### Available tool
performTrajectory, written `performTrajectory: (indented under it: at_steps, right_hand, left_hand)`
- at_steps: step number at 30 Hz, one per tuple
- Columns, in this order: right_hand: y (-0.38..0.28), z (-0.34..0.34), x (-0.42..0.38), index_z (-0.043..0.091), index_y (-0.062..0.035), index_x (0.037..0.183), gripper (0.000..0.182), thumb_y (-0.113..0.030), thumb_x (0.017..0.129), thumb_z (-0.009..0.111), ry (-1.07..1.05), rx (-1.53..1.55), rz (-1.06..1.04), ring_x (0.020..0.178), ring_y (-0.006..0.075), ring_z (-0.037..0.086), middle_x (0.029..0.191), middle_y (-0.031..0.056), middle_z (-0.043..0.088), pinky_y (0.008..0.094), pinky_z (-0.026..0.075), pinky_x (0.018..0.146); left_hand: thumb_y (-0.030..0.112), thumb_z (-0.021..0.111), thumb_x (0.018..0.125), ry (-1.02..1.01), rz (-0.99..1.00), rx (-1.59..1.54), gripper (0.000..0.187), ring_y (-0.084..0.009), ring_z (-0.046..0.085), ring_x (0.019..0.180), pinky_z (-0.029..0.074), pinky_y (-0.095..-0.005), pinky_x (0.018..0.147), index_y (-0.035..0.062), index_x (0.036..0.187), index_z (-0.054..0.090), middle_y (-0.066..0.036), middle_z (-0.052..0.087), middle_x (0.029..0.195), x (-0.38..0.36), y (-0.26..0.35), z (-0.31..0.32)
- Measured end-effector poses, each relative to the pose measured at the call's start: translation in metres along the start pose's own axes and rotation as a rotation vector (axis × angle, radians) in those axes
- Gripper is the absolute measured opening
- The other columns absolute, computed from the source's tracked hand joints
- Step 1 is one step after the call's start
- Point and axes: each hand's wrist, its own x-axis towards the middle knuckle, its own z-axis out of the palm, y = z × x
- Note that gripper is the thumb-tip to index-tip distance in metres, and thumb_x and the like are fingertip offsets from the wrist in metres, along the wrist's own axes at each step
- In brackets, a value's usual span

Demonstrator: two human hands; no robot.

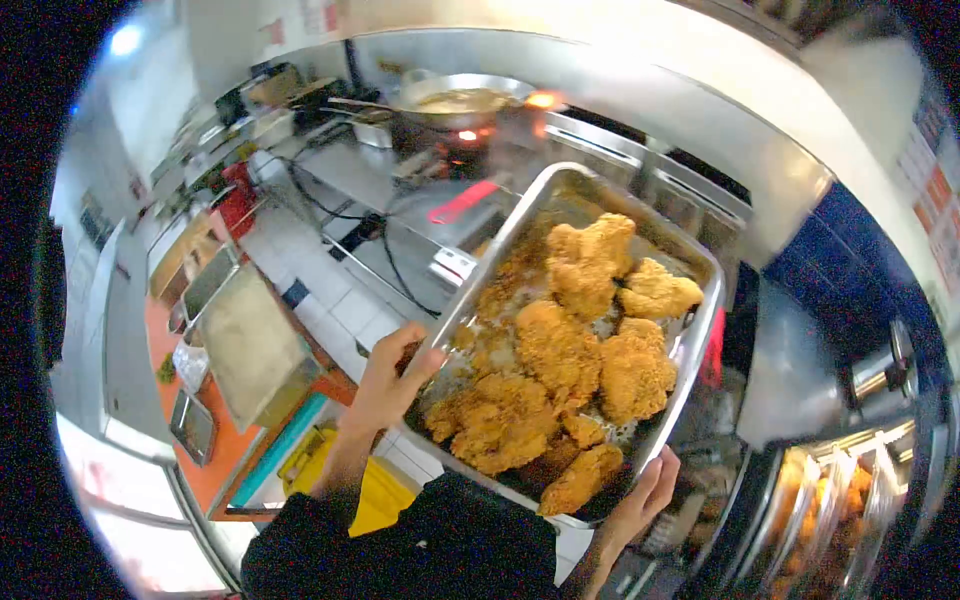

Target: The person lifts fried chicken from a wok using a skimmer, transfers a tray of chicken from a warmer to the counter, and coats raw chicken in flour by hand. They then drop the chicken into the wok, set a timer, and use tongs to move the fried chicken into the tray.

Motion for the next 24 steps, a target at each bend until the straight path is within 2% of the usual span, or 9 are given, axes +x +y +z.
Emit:
performTrajectory:
  at_steps: [1,4,6,12,13,15,19,21,24]
  right_hand:
    - [0.001,0.011,0.000,0.053,-0.0009,0.101,0.026,-0.025,0.097,0.044,-0.046,0.010,0.025,0.082,0.0110,0.044,0.089,0.0007,0.051,0.0255,0.036,0.076]
    - [0.000,0.023,0.012,0.053,-0.0007,0.103,0.029,-0.028,0.097,0.045,-0.292,-0.102,-0.044,0.079,0.0085,0.042,0.086,-0.0005,0.049,0.0242,0.035,0.071]
    - [-0.021,0.041,0.022,0.053,0.0004,0.102,0.028,-0.026,0.095,0.048,-0.461,-0.032,0.000,0.068,0.0052,0.037,0.076,-0.0043,0.044,0.0204,0.030,0.059]
    - [0.092,0.050,0.062,0.053,0.0015,0.105,0.026,-0.021,0.091,0.053,-0.834,-0.171,0.140,0.065,0.0102,0.052,0.069,0.0068,0.058,0.0275,0.042,0.060]
    - [0.033,0.185,-0.005,0.053,0.0014,0.104,0.027,-0.022,0.091,0.054,-0.880,-0.256,0.170,0.065,0.0130,0.054,0.070,0.0088,0.060,0.0293,0.043,0.061]
    - [0.081,0.268,-0.049,0.054,0.0014,0.103,0.028,-0.023,0.091,0.054,-0.947,-0.324,0.203,0.065,0.0159,0.057,0.071,0.0108,0.061,0.0311,0.043,0.061]
    - [0.089,0.283,0.023,0.055,0.0015,0.099,0.031,-0.029,0.091,0.053,-1.040,-0.417,0.092,0.070,0.0307,0.062,0.074,0.0181,0.063,0.0393,0.046,0.063]
    - [0.129,0.352,0.016,0.056,0.0005,0.097,0.035,-0.034,0.090,0.052,-1.051,-0.437,0.100,0.075,0.0400,0.062,0.075,0.0223,0.063,0.0463,0.046,0.067]
    - [0.163,0.421,0.033,0.056,0.0006,0.099,0.040,-0.038,0.089,0.051,-1.069,-0.532,0.108,0.075,0.0407,0.062,0.076,0.0236,0.063,0.0487,0.046,0.067]
  left_hand:
    - [0.022,0.065,0.085,0.055,0.074,0.111,0.024,-0.0066,0.039,0.057,0.033,-0.0249,0.051,0.0017,0.091,0.054,0.002,0.047,0.066,-0.010,-0.005,-0.016]
    - [0.020,0.064,0.085,0.282,-0.088,0.093,0.021,-0.0062,0.040,0.061,0.033,-0.0251,0.053,0.0014,0.086,0.054,0.001,0.046,0.067,-0.052,0.014,-0.026]
    - [0.019,0.064,0.085,0.400,-0.175,0.090,0.020,-0.0061,0.040,0.061,0.033,-0.0251,0.053,0.0020,0.083,0.053,0.001,0.045,0.066,-0.072,0.028,-0.033]
    - [0.021,0.062,0.086,0.650,-0.322,0.371,0.025,-0.0057,0.034,0.054,0.028,-0.0253,0.048,0.0041,0.074,0.048,0.004,0.039,0.059,-0.112,-0.031,0.038]
    - [0.022,0.062,0.087,0.655,-0.372,0.318,0.027,-0.0052,0.034,0.053,0.027,-0.0253,0.048,0.0044,0.072,0.047,0.004,0.038,0.057,-0.074,-0.032,-0.117]
    - [0.022,0.062,0.087,0.666,-0.422,0.302,0.027,-0.0051,0.034,0.052,0.027,-0.0252,0.047,0.0040,0.072,0.048,0.004,0.040,0.056,-0.063,-0.113,-0.182]
    - [0.022,0.062,0.087,0.664,-0.455,0.379,0.026,-0.0055,0.039,0.051,0.032,-0.0265,0.046,0.0015,0.074,0.052,0.001,0.047,0.056,-0.021,-0.120,-0.142]
    - [0.021,0.063,0.087,0.689,-0.448,0.414,0.025,-0.0065,0.044,0.053,0.037,-0.0281,0.048,0.0004,0.075,0.055,-0.001,0.050,0.057,0.018,-0.166,-0.174]
    - [0.021,0.063,0.086,0.702,-0.423,0.405,0.023,-0.0080,0.045,0.055,0.038,-0.0282,0.050,0.0003,0.078,0.056,-0.002,0.053,0.060,0.068,-0.215,-0.197]
